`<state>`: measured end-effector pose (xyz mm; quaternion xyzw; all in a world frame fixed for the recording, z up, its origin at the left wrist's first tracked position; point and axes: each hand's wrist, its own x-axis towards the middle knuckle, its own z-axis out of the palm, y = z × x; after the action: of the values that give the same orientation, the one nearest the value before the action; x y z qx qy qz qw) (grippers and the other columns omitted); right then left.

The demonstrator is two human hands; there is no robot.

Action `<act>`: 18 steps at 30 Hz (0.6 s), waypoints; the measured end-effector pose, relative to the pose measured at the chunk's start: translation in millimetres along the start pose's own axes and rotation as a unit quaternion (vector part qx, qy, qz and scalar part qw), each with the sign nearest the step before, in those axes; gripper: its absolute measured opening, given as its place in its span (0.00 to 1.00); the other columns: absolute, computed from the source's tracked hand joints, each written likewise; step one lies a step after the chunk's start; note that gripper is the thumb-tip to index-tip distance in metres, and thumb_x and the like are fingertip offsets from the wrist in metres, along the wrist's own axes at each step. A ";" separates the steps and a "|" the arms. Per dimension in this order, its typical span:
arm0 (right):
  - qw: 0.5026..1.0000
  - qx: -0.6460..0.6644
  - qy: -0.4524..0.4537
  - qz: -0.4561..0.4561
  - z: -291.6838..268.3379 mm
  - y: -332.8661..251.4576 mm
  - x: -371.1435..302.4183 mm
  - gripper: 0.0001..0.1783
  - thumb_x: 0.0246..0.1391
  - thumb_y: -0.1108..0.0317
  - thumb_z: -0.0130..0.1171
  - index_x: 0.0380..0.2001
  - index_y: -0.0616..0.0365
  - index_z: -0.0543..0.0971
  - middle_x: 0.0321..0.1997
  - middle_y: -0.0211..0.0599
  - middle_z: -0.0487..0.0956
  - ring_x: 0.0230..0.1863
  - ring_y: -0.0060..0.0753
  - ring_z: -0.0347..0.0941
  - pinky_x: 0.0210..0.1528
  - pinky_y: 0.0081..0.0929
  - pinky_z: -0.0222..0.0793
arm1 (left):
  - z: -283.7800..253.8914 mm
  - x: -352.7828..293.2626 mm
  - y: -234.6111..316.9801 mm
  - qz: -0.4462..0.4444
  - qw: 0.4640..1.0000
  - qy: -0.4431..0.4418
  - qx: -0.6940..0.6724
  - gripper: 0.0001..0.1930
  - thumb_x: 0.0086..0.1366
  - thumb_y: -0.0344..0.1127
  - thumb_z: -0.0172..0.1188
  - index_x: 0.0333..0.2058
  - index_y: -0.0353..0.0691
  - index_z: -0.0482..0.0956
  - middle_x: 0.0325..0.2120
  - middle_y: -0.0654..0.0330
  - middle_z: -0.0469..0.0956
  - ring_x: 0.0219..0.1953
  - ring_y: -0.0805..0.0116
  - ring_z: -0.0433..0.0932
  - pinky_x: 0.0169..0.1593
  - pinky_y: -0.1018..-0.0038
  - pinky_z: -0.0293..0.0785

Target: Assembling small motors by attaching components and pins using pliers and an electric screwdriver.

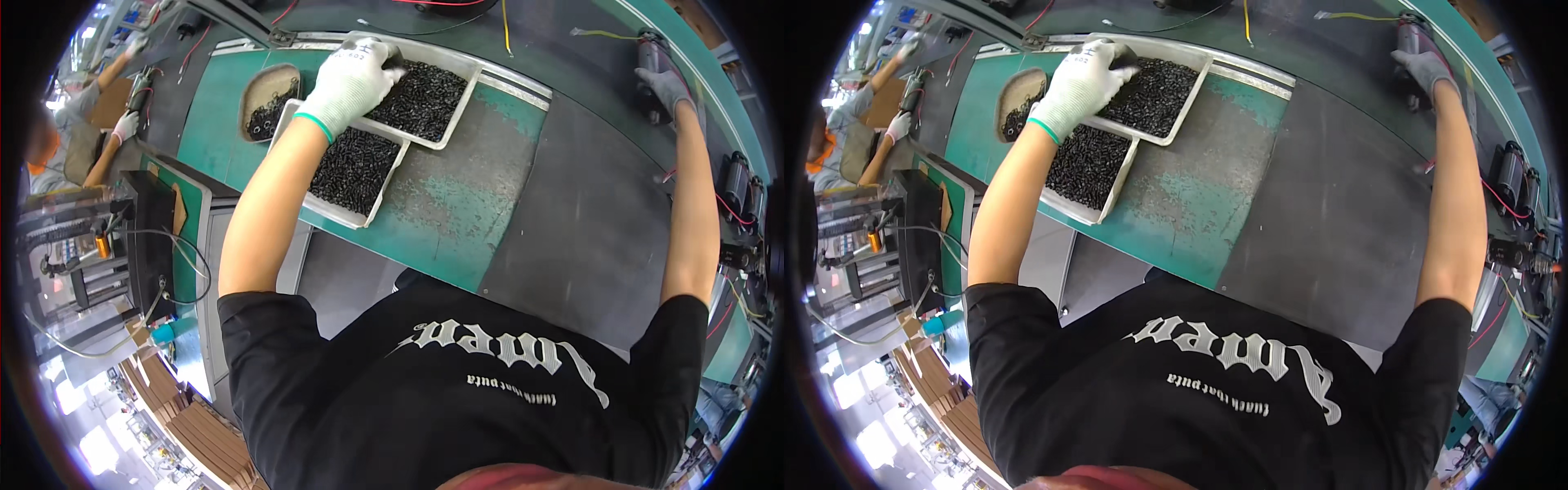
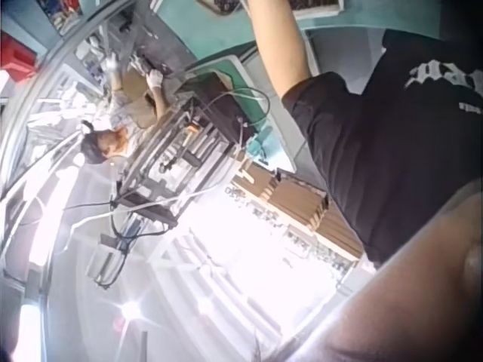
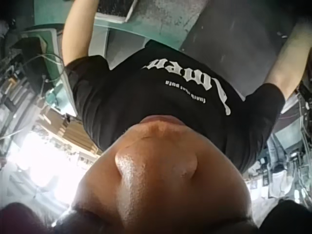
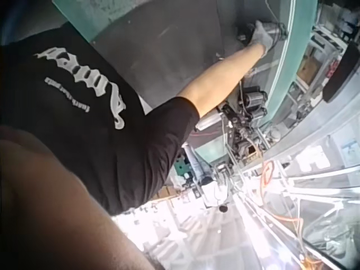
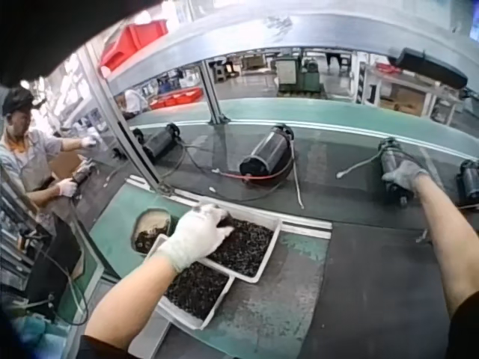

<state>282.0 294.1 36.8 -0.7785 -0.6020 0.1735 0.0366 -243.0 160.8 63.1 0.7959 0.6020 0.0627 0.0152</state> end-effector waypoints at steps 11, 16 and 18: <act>0.998 0.047 -0.015 0.049 39.8 -93.1 -269.5 0.54 0.46 0.37 0.52 0.61 0.78 0.56 0.31 0.45 0.82 0.38 0.43 0.80 0.43 0.33 0.73 | 18.7 7.0 1.3 0.025 0.997 0.043 -0.055 0.16 0.56 0.38 0.61 0.36 0.29 0.77 0.32 0.40 0.78 0.39 0.43 0.77 0.45 0.57 0.71; 0.941 0.108 0.257 -0.193 29.6 -48.6 -341.9 0.29 0.56 0.47 0.51 0.49 0.62 0.76 0.35 0.47 0.82 0.31 0.41 0.80 0.39 0.31 0.73 | 28.4 17.3 -3.3 -0.042 0.993 0.017 -0.107 0.15 0.56 0.35 0.59 0.36 0.28 0.76 0.34 0.42 0.79 0.39 0.49 0.78 0.45 0.61 0.71; 0.865 0.428 0.201 -0.171 -26.2 5.4 -390.1 0.25 0.56 0.62 0.57 0.50 0.71 0.72 0.33 0.44 0.80 0.32 0.26 0.77 0.36 0.20 0.73 | 28.2 9.0 -3.7 -0.053 0.988 0.054 -0.132 0.14 0.57 0.34 0.58 0.37 0.28 0.75 0.33 0.43 0.77 0.39 0.48 0.76 0.45 0.61 0.70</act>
<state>211.4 -74.0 148.1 -0.5891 -0.5723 0.2448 0.5153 -240.9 171.9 35.5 0.7492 0.6298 0.1837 0.0905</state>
